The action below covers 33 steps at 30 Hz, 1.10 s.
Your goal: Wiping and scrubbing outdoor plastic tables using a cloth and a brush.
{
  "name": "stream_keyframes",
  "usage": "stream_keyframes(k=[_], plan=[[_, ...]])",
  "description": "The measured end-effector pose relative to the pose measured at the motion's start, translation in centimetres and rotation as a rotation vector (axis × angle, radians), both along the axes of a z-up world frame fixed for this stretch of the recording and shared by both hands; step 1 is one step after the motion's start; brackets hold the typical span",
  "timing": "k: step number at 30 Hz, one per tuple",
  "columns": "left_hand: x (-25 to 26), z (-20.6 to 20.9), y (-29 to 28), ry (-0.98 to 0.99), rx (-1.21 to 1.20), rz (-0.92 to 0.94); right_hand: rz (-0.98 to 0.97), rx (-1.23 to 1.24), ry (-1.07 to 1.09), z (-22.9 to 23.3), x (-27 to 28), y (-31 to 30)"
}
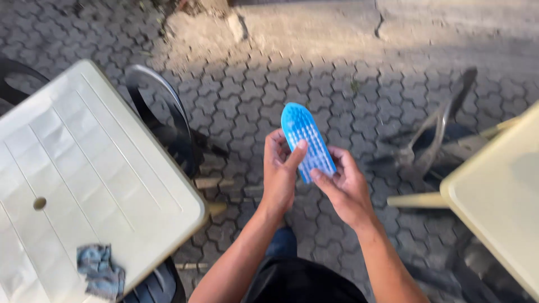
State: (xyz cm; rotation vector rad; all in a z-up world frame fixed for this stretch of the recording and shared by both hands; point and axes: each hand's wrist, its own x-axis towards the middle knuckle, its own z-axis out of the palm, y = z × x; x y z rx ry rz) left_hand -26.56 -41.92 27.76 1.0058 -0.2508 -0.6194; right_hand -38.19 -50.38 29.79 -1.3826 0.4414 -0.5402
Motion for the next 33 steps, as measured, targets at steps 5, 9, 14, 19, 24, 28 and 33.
stream_keyframes(k=[5,9,14,19,24,28,33], plan=[[9.3,1.0,-4.5,-0.027,-0.008,0.015,-0.015,0.061,0.065,1.3,9.6,-5.3],[17.1,1.5,-8.5,-0.013,-0.015,0.041,0.035,0.049,0.024,1.6,18.0,-10.4],[29.5,0.9,-15.6,-0.006,-0.054,0.047,0.086,0.0,0.044,1.0,31.0,-18.9],[43.5,1.1,-22.8,0.019,-0.043,0.137,0.229,0.0,0.083,1.7,46.3,-27.8],[57.4,3.6,-26.9,0.031,-0.011,0.27,0.408,-0.045,0.095,4.2,62.4,-33.5],[69.9,2.9,-28.3,0.008,-0.015,0.381,0.539,-0.1,0.094,4.2,76.9,-35.8],[87.2,-0.4,-28.7,0.038,0.073,0.453,0.647,-0.06,0.125,0.7,96.1,-37.3]])
